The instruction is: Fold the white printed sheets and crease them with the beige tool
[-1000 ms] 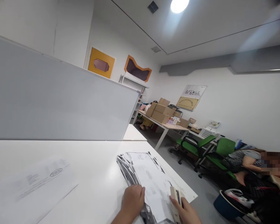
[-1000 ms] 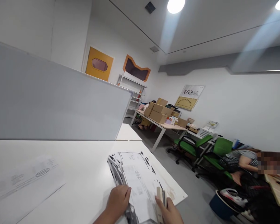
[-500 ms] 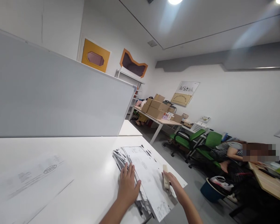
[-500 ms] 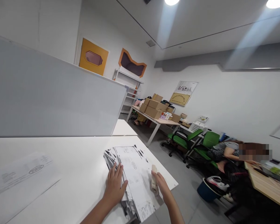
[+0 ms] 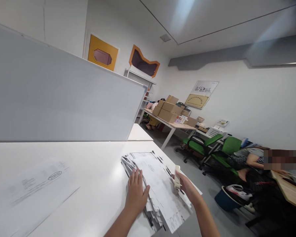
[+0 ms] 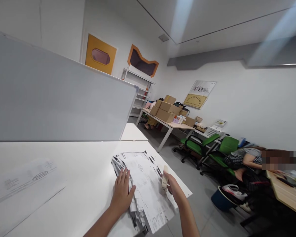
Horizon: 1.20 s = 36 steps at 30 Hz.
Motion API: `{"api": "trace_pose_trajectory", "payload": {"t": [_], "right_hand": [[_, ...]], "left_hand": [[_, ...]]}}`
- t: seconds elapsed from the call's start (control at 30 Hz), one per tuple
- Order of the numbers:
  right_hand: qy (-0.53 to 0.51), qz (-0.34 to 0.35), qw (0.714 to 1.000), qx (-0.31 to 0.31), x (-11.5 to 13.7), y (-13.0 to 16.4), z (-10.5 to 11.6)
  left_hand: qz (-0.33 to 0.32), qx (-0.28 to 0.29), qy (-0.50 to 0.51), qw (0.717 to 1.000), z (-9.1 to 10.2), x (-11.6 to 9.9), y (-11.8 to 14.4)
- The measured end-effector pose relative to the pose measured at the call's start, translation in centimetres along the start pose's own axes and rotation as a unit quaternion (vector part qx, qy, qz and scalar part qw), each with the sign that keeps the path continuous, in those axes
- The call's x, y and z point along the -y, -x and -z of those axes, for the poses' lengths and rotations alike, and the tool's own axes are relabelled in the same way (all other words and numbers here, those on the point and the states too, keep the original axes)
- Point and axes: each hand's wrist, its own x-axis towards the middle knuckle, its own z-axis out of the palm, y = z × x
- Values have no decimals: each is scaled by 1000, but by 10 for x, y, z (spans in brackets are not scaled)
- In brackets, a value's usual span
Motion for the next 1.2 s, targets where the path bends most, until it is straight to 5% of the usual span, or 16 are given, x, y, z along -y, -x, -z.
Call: {"api": "trace_pose_trajectory", "payload": {"t": [0.1, 0.23, 0.3, 0.37, 0.47, 0.6, 0.77, 0.9, 1.2], "right_hand": [[22, -82, 996, 10, -10, 12, 31], [10, -132, 988, -80, -46, 62, 56], [-122, -122, 979, -110, -71, 97, 51], [-258, -107, 958, -60, -94, 129, 37], [-328, -84, 940, -49, -114, 156, 9], [-310, -74, 948, -28, -102, 157, -17], [-257, -51, 956, 133, -76, 148, -28], [-251, -39, 940, 227, -88, 138, -26], [-254, 0, 937, 242, -72, 133, -29]], "left_hand": [[-71, -2, -10, 997, 7, -5, 4], [-193, 56, -12, 979, 16, -11, 5], [-243, 111, -5, 964, 17, -12, 4], [-259, 139, 2, 956, 16, -13, 4], [-268, 145, 10, 952, 16, -13, 5], [-287, 154, 1, 945, 18, -13, 4], [-231, 109, -37, 966, 12, -5, -1], [-234, 95, -44, 966, 8, -1, -1], [-264, 107, -28, 958, 18, -12, 6]]}}
